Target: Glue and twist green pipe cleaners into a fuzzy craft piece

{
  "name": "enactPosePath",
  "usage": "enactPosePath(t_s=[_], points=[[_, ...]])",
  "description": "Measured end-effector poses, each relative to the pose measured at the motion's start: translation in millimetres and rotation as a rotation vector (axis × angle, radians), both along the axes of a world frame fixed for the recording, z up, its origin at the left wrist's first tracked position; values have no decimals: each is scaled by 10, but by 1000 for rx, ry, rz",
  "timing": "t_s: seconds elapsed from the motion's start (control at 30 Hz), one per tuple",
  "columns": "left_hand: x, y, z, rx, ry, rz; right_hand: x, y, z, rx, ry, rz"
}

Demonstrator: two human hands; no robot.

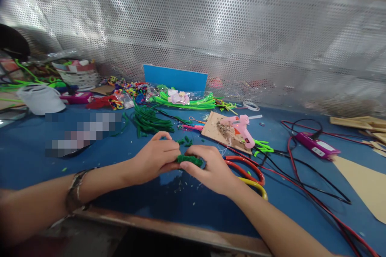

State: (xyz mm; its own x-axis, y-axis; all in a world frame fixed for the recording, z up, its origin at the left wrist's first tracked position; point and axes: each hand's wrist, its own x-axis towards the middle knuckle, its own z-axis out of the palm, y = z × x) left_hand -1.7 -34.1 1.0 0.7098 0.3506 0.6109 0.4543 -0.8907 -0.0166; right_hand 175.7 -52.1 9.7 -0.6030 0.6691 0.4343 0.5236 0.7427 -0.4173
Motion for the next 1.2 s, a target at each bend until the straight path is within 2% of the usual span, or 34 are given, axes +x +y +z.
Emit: enactPosePath(t_s=[0.07, 0.17, 0.27, 0.37, 0.43, 0.63, 0.83, 0.97, 1.1, 1.2], points=[[-5, 10, -2, 38, 25, -27, 22, 4, 38, 45, -46, 40], [-8, 18, -1, -63, 7, -69, 24, 8, 56, 73, -28, 91], [-12, 22, 13, -203, -5, -67, -6, 14, 20, 60, 77, 27], [-15, 39, 19, -247, 14, -75, -21, 26, -13, 19, 123, -18], [-15, 60, 6, -206, 27, -76, -9, 33, -5, 32, 60, 12], [-12, 84, -63, 95, 66, -58, 32, 24, 48, 262, -284, 84], [-15, 38, -23, 74, 55, -94, -30, -32, -54, 387, -231, 145], [-30, 5, 24, 176, 109, -134, -62, -79, -71, 409, -150, 153], [-31, -2, 37, 283, 180, -140, -36, -90, 3, 516, -231, 91], [-27, 13, 36, 291, 263, -173, -10, -84, 47, 615, -305, 111]])
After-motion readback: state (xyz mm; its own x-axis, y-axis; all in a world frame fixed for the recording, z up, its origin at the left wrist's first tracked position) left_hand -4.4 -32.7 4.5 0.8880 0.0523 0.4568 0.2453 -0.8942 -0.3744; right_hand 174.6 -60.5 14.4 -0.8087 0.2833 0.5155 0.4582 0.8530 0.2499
